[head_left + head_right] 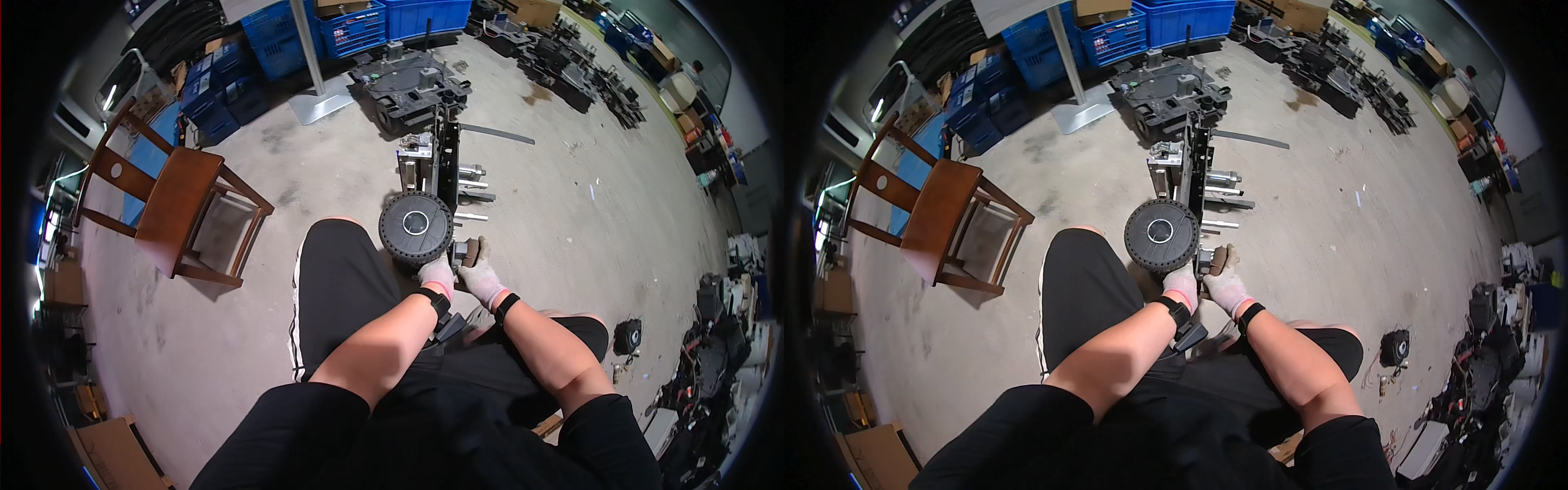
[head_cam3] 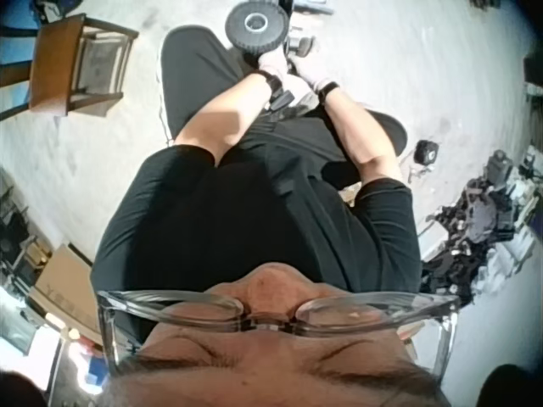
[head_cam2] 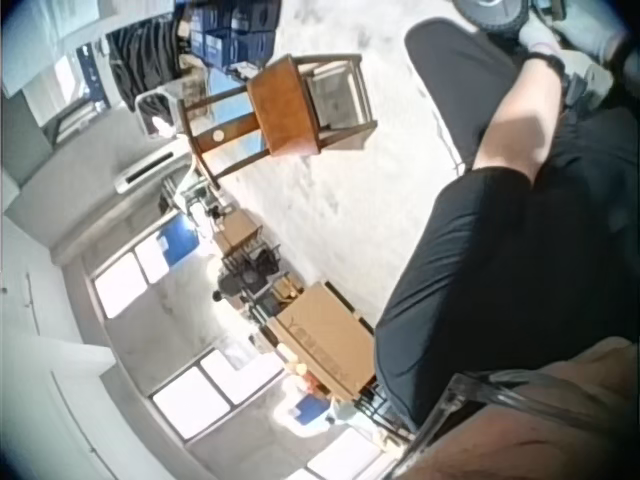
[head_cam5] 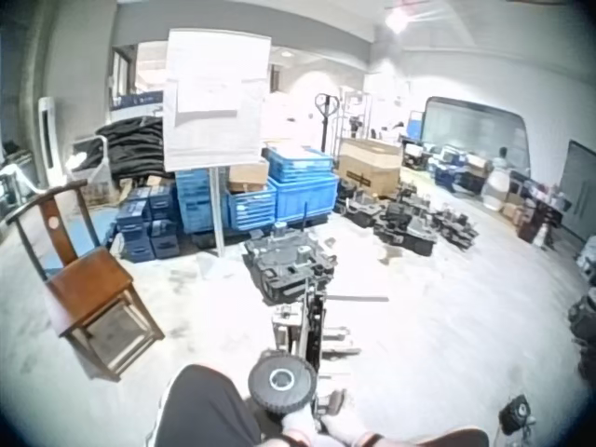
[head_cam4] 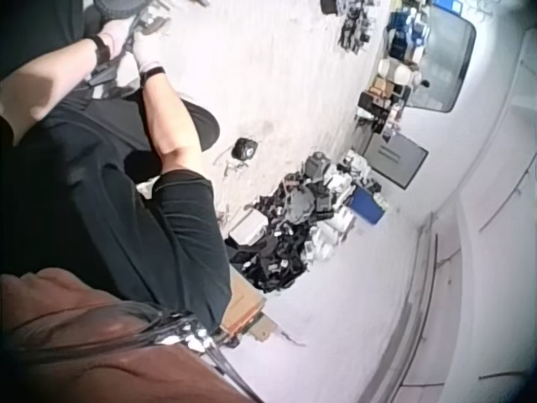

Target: The person is assembling an electromechanical device by attaching a large gear and various components to a metal frame.

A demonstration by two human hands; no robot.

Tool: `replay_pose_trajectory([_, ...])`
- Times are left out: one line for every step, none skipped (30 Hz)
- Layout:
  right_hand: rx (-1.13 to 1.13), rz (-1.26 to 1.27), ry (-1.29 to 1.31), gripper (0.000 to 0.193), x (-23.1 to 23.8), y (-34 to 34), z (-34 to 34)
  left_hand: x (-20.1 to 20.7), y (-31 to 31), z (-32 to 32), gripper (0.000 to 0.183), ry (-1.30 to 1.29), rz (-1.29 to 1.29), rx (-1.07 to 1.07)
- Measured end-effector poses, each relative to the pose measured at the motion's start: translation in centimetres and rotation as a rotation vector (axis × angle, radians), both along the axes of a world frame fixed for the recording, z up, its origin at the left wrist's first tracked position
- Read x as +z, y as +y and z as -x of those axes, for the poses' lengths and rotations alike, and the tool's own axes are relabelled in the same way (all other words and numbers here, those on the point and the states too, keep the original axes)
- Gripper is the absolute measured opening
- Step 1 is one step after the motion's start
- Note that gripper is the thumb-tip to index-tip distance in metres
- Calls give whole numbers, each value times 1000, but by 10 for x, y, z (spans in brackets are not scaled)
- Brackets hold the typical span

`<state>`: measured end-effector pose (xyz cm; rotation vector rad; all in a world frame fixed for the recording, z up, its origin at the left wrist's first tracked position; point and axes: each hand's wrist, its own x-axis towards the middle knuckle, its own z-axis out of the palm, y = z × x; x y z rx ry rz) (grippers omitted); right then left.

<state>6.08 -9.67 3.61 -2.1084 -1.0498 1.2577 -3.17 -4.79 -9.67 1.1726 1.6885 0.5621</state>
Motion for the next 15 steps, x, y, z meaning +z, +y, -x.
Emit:
replay_pose_trajectory([47,-73,-40,96,-6,-9,6,11,-12,9,52,-81,99,48])
replay_pose_trajectory([70,-80,-77,101,-11,-17,10,22,-21,16,54,-95,126,61])
replay_pose_trajectory([124,-99,-39,103,-16,-25,13,33,-25,26,50,-91,130,74])
replay_pose_trajectory([120,-69,-21,103,-22,-29,17,43,-27,33,46,-164,207,108])
replay_pose_trajectory([112,-75,-17,104,-27,-31,20,51,-27,40,43,-268,331,163])
replay_pose_trajectory([104,-80,-12,104,-31,-33,23,59,-28,46,41,-377,380,242])
replay_pose_trajectory([97,-86,-8,104,-33,-34,26,64,-29,48,37,-395,432,298])
replay_pose_trajectory([97,-135,18,105,-34,-31,26,69,-29,51,37,-423,440,315])
replay_pose_trajectory([74,-157,44,105,-33,-29,25,71,-28,54,35,-509,433,276])
replay_pose_trajectory([136,-144,21,108,-31,-26,25,73,-29,55,33,-580,453,241])
replay_pose_trajectory([178,-150,23,111,-27,-22,25,73,-28,56,33,-594,422,226])
replay_pose_trajectory([149,-93,39,109,-23,-22,25,74,-29,57,32,-689,444,240])
replay_pose_trajectory([100,-8,54,107,-19,-22,26,74,-29,58,32,-807,450,239])
replay_pose_trajectory([253,-63,-49,101,-15,-23,28,75,-28,60,31,-645,286,51])
replay_pose_trajectory([313,-51,-89,95,-12,-23,30,76,-28,63,31,-620,172,-65])
